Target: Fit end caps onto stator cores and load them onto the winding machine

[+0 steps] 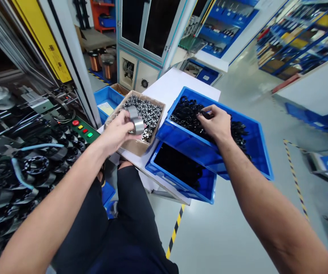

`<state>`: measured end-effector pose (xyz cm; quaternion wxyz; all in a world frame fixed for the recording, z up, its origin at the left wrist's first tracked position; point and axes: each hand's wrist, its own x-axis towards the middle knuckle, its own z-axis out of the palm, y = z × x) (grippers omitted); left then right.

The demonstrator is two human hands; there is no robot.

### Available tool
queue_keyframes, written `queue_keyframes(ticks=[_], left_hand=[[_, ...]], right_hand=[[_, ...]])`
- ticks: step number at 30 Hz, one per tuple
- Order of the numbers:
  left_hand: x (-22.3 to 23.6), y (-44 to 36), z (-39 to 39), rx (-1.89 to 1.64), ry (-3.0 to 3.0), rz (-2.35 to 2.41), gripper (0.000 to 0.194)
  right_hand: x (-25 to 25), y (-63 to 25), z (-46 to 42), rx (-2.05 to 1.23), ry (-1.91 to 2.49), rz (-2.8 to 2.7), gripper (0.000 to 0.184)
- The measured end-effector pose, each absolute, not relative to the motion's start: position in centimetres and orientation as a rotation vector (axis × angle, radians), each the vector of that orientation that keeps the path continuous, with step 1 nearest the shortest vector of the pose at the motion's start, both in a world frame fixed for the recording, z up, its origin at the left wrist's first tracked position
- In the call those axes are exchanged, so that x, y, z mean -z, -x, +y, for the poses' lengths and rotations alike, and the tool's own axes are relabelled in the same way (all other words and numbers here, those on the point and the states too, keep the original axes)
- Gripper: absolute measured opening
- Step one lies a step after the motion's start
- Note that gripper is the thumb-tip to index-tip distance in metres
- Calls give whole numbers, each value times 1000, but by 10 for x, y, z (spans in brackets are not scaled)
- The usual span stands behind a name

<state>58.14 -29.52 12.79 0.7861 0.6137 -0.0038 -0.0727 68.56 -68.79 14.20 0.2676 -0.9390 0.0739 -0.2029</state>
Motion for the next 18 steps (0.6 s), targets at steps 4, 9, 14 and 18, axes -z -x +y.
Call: queue_keyframes(ticks=[4,9,14,18], left_hand=[[-125,-476,-293,290,-984,104,35],[-64,-346,-278,292,-1035,317,64],[-30,-265,-277,182,-956,460,62],[-35,-254,-289,49,-1015,419,65]], right_hand=[[-160,-675,-676,689,2468,241,12],[-173,-626,-646,790,2345,81,14],[-120,-500,-548,248,2184,-257,38],[-84,-399,-461,-260,1988,-485,30]])
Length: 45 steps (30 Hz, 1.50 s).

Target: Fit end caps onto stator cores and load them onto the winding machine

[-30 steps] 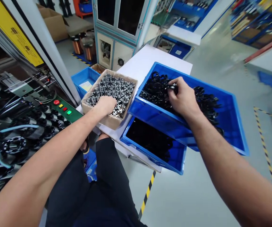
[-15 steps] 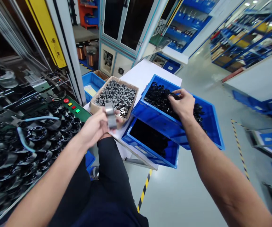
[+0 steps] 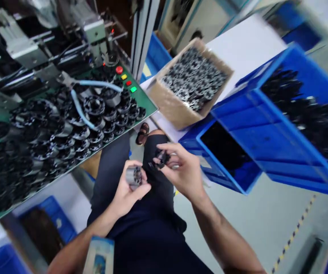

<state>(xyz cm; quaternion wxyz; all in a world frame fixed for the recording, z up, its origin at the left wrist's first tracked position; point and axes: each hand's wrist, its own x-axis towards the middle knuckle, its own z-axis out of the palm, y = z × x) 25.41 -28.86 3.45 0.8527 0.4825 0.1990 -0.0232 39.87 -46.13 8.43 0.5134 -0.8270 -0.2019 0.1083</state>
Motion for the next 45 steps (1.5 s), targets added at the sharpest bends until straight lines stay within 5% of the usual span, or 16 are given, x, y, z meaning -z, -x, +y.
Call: queue_keyframes(ticks=[11,17,45], left_hand=[[-46,-261,-275,-136,-901,250,52],[-49,-259,-278,-227,-1161,323,63],[-49,-252,-264,-37,-1220,185,58]], right_hand=[[-101,-359,-447,-142,1724,-748,82],[-105,-346,-432,-140,1770,-737,63],[-93,-348,-451,-226,1713,-854,68]])
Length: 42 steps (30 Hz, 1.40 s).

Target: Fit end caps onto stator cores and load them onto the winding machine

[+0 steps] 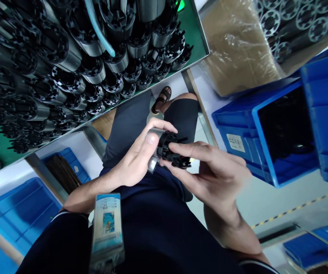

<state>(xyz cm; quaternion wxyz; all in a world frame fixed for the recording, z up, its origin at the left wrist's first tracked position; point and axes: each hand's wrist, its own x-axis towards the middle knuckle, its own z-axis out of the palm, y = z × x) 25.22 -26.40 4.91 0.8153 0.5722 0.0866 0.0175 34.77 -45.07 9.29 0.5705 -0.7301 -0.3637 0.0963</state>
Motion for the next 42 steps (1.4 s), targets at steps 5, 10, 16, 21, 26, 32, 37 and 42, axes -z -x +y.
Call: queue_keyframes(ticks=[5,10,16,21,26,32,37,42], left_hand=[[-37,-258,-258,-160,-1335,81,50],[-25,-261,-260,-20,-1101,199,49],[-28,-276,-269,-82,-782,365,46],[-50,-286,-276,-192,-786,461,50],[-65,-289,-278,-220,-893,566,52],[-65,-290,-284,-315,-854,580,44],[-71,-290,-287,-316,-745,630,65],[-71,-288,-285,-156,-690,639,73]], right_hand=[[-90,-346,-445,-255,1696,-834,58],[-89,-352,-459,-364,1770,-816,62],[-94,-347,-478,-441,1763,-727,71],[-90,-332,-461,-339,1809,-770,66],[-82,-325,-447,-273,1798,-758,55],[-84,-331,-452,-336,1784,-814,63],[-82,-331,-452,-341,1758,-767,60],[-83,-338,-455,-338,1761,-785,54]])
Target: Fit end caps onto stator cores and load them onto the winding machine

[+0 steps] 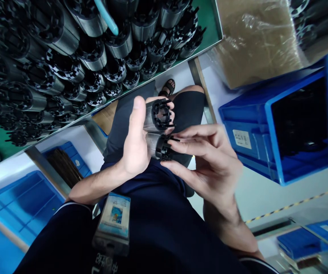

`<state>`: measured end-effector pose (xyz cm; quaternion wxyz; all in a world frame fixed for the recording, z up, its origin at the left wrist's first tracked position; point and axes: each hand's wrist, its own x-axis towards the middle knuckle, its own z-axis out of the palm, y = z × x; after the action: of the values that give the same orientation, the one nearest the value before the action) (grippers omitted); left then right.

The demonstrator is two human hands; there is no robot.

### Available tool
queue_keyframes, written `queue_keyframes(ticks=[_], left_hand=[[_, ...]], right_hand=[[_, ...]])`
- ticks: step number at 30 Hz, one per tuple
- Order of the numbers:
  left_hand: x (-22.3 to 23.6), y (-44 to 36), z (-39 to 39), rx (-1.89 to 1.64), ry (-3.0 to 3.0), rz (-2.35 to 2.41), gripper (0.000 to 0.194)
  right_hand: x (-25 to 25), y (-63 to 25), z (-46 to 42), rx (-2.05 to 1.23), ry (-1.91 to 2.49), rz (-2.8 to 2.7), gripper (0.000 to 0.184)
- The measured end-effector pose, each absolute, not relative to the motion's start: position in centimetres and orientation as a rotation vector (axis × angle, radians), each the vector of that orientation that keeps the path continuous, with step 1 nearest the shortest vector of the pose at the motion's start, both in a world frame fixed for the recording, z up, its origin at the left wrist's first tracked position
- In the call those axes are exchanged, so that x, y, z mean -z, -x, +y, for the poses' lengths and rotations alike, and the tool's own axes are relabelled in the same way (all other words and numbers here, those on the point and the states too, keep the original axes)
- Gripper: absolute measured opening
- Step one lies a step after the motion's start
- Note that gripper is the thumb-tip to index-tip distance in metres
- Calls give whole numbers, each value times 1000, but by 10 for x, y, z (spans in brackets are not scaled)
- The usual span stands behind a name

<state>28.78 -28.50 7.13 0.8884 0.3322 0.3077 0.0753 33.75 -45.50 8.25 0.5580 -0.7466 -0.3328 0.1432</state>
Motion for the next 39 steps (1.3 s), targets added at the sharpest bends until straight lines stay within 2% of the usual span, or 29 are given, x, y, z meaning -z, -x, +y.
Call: queue_keyframes(ticks=[4,13,18,20,25,29,34,37,39], left_hand=[[-67,-286,-288,-108,-697,645,80],[-63,-282,-293,-100,-819,660,83],[-71,-271,-291,-133,-809,664,52],[-73,-267,-286,-148,-861,607,49],[-66,-277,-270,-72,-845,630,60],[-55,-292,-272,94,-626,761,60],[-43,-285,-287,278,-330,852,53],[-33,-276,-290,386,-197,881,50],[-28,-273,-289,421,-127,929,58]], right_hand=[[-85,-346,-459,-356,1758,-849,57],[-83,-345,-454,-336,1802,-905,50],[-56,-327,-447,-97,1758,-876,64],[-49,-325,-450,-53,1660,-777,64],[-65,-332,-472,-267,1750,-736,46],[-75,-334,-471,-370,1848,-965,45],[-75,-358,-478,-363,1984,-1046,21],[-77,-401,-522,-196,2212,-789,19],[-74,-434,-566,110,2450,-531,35]])
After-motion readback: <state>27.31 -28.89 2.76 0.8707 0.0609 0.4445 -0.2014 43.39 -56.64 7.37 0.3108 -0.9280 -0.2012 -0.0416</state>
